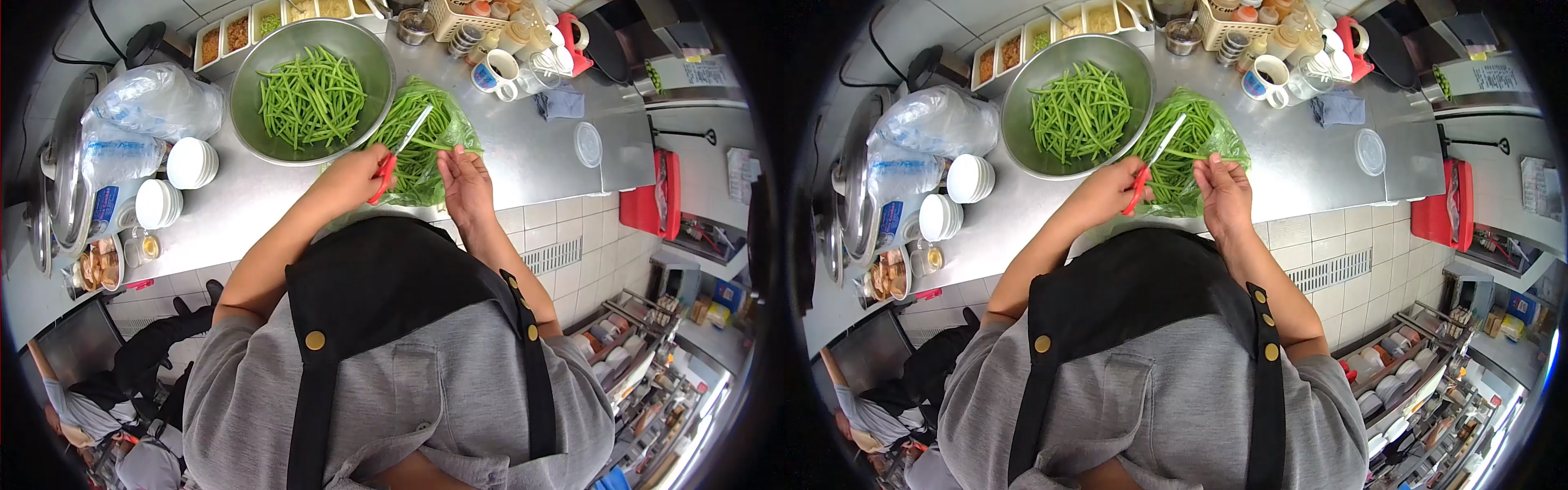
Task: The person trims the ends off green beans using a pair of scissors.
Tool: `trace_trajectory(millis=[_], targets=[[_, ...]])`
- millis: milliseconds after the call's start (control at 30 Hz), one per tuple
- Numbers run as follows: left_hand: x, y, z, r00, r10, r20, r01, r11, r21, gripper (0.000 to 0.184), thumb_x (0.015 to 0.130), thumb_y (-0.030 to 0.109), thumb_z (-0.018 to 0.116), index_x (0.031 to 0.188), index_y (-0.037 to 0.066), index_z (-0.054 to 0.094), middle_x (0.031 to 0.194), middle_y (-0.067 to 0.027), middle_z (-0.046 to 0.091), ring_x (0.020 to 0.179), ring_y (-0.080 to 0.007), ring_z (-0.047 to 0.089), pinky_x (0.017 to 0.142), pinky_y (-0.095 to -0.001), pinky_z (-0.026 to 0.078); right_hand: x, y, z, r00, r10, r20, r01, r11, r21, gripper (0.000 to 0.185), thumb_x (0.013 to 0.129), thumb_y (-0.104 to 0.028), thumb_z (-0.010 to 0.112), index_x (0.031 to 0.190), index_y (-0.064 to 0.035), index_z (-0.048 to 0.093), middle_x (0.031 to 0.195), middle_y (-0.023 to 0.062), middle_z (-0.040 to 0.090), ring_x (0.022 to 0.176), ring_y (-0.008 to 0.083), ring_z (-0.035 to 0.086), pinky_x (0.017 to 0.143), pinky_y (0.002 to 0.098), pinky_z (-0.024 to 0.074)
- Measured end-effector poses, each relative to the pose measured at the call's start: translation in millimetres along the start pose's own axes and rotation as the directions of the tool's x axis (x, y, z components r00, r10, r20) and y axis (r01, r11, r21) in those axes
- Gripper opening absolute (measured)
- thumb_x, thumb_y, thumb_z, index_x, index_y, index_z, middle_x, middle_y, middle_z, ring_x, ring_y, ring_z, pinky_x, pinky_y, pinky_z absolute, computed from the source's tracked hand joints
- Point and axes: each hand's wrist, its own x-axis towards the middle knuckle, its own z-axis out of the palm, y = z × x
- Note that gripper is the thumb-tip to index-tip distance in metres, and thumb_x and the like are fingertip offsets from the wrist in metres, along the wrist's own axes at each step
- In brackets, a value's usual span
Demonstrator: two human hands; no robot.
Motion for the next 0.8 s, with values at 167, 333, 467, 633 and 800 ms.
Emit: trace_trajectory(millis=[167,333,467,633,800], targets=[[-10,-8,-1,0.994,0.052,-0.099,-0.052,0.999,0.004,0.039,0.093,0.028,0.07,0.117,0.003,0.051,0.083,-0.0164,0.068,0.075,-0.0294,0.069,0.068,-0.041,0.051,-1,-13,-2,0.95,-0.174,0.258,0.284,0.826,-0.488,0.008,0.102,-0.014,0.063,0.103,-0.0061,0.064,0.098,0.0061,0.074,0.09,0.0113,0.068,0.076,0.0254,0.0553],[-19,19,-10,0.998,-0.009,0.068,-0.004,0.983,0.181,0.047,0.091,0.039,0.069,0.12,0.007,0.051,0.083,-0.0186,0.066,0.077,-0.0363,0.067,0.068,-0.0435,0.049,-7,-13,-3,0.89,-0.177,0.42,0.456,0.328,-0.827,0.021,0.101,-0.017,0.064,0.112,-0.0008,0.071,0.089,0.009,0.075,0.082,0.0162,0.071,0.072,0.0297,0.0528],[-14,21,-9,0.998,0.035,0.056,-0.043,0.989,0.14,0.044,0.091,0.038,0.069,0.117,0.006,0.053,0.082,-0.0177,0.066,0.077,-0.0367,0.066,0.068,-0.0442,0.049,-13,-14,2,0.871,-0.16,0.465,0.491,0.234,-0.839,0.02,0.101,-0.015,0.063,0.112,0.0002,0.07,0.087,0.0061,0.073,0.083,0.0132,0.067,0.078,0.0264,0.0511],[-8,13,-8,0.994,0.085,0.064,-0.09,0.992,0.086,0.036,0.093,0.031,0.068,0.113,0.003,0.055,0.082,-0.0165,0.066,0.077,-0.0322,0.068,0.067,-0.0412,0.049,-8,-10,-2,0.878,-0.14,0.458,0.476,0.14,-0.869,0.018,0.1,-0.014,0.063,0.109,0.0002,0.069,0.088,0.0099,0.073,0.084,0.0217,0.07,0.079,0.0309,0.0527],[4,-24,3,0.948,-0.07,0.312,0.159,0.949,-0.271,0.034,0.095,0.028,0.068,0.108,-0.002,0.056,0.084,-0.0128,0.069,0.083,-0.0226,0.072,0.067,-0.0353,0.053,22,0,-8,0.706,-0.222,0.672,0.616,-0.276,-0.738,0.01,0.093,-0.011,0.064,0.101,-0.005,0.065,0.099,0.0147,0.069,0.085,0.0361,0.068,0.073,0.0467,0.053]])
